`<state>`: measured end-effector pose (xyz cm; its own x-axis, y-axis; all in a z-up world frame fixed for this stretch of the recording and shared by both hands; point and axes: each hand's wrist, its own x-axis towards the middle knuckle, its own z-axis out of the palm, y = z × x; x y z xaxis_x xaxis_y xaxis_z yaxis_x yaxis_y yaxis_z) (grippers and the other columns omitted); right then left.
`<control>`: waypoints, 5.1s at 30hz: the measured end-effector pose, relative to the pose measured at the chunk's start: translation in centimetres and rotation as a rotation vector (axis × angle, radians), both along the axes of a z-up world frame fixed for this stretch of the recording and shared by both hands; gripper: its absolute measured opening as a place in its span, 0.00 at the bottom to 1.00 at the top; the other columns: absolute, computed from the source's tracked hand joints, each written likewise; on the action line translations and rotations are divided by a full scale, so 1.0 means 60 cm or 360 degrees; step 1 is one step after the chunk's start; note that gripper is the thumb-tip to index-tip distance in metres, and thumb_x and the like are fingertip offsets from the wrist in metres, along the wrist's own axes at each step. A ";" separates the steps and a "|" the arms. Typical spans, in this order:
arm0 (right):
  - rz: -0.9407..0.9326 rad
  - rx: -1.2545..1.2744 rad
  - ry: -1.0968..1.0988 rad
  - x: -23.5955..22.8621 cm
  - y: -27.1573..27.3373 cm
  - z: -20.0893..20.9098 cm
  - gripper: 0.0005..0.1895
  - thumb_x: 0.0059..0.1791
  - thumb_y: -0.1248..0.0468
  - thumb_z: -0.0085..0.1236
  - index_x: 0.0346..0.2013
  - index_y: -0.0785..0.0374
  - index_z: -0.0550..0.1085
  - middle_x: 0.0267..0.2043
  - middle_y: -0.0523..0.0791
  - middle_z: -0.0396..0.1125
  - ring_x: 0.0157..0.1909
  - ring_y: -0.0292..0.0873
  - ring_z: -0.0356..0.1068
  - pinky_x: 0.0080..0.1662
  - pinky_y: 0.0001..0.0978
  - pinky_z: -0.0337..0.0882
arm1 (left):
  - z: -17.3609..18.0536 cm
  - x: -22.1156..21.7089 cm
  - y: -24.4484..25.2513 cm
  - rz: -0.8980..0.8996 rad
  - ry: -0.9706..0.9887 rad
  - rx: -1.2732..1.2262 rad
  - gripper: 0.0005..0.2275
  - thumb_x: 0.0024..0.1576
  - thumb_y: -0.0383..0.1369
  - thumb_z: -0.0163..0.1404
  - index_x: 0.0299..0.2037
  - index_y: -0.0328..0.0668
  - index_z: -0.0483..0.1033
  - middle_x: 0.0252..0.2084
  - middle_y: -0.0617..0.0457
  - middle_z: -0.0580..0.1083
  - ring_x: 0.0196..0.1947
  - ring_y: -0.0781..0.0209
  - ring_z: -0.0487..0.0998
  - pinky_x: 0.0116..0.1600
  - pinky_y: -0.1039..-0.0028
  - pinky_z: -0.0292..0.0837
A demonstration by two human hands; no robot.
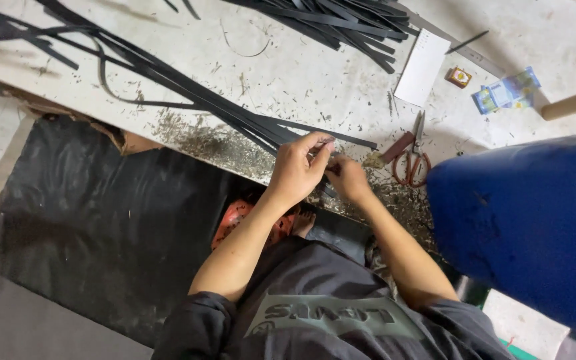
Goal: The person picks up black rubber strips, rubs them against a small roller device to apply a coating, and then hangs them on a wall-mounted rack using colored clips. The process is repeated for multiple strips.
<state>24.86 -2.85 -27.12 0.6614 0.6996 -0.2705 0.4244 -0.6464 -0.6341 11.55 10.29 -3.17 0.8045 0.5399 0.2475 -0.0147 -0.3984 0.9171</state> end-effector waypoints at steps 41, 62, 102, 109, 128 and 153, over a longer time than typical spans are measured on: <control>-0.0862 0.1782 -0.0219 -0.073 -0.227 0.448 0.07 0.54 0.75 0.56 0.33 0.76 0.77 0.27 0.52 0.70 0.19 0.36 0.66 0.22 0.27 0.69 | 0.158 0.138 -0.123 -0.0782 -0.0355 -0.0318 0.07 0.58 0.29 0.59 0.31 0.34 0.78 0.21 0.45 0.78 0.19 0.63 0.80 0.21 0.80 0.75; -0.0900 0.1094 -0.0473 -0.105 -0.342 0.588 0.09 0.54 0.69 0.55 0.35 0.72 0.79 0.27 0.46 0.71 0.24 0.33 0.63 0.28 0.23 0.62 | 0.265 0.174 -0.082 -0.1393 -0.0696 0.1582 0.07 0.63 0.31 0.58 0.37 0.40 0.72 0.31 0.52 0.72 0.33 0.54 0.70 0.44 0.65 0.63; -0.1111 0.0531 -0.1099 -0.154 -0.466 0.684 0.04 0.49 0.67 0.62 0.35 0.66 0.80 0.32 0.45 0.77 0.32 0.36 0.77 0.39 0.26 0.73 | 0.330 0.282 -0.318 -0.2539 -0.0683 0.1079 0.08 0.65 0.37 0.47 0.44 0.43 0.72 0.36 0.47 0.76 0.38 0.45 0.77 0.40 0.57 0.68; -0.1435 0.0556 -0.0875 -0.174 -0.535 0.685 0.05 0.48 0.68 0.62 0.35 0.69 0.81 0.29 0.43 0.76 0.29 0.31 0.70 0.33 0.23 0.68 | 0.373 0.314 -0.283 -0.2088 -0.0621 0.1217 0.05 0.59 0.33 0.55 0.41 0.43 0.78 0.39 0.52 0.80 0.39 0.52 0.79 0.43 0.63 0.70; -0.1364 0.0323 -0.1088 -0.129 -0.545 0.709 0.06 0.47 0.66 0.65 0.37 0.65 0.80 0.32 0.44 0.77 0.31 0.34 0.72 0.36 0.26 0.70 | 0.373 0.414 -0.319 -0.2583 -0.0625 0.1167 0.06 0.62 0.34 0.51 0.43 0.41 0.76 0.39 0.48 0.79 0.35 0.53 0.80 0.39 0.64 0.76; -0.1151 0.0211 -0.1100 -0.065 -0.570 0.683 0.04 0.52 0.69 0.60 0.42 0.61 0.79 0.38 0.44 0.72 0.35 0.40 0.70 0.38 0.30 0.68 | 0.260 0.456 -0.395 -0.2532 -0.0829 0.0874 0.07 0.60 0.28 0.52 0.46 0.38 0.79 0.40 0.45 0.73 0.40 0.44 0.76 0.46 0.58 0.70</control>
<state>20.96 -37.06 13.89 0.9214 0.0649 0.3833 0.2598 -0.8363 -0.4829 38.88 -13.41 12.43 0.2052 -0.8450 0.4938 -0.8819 0.0592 0.4678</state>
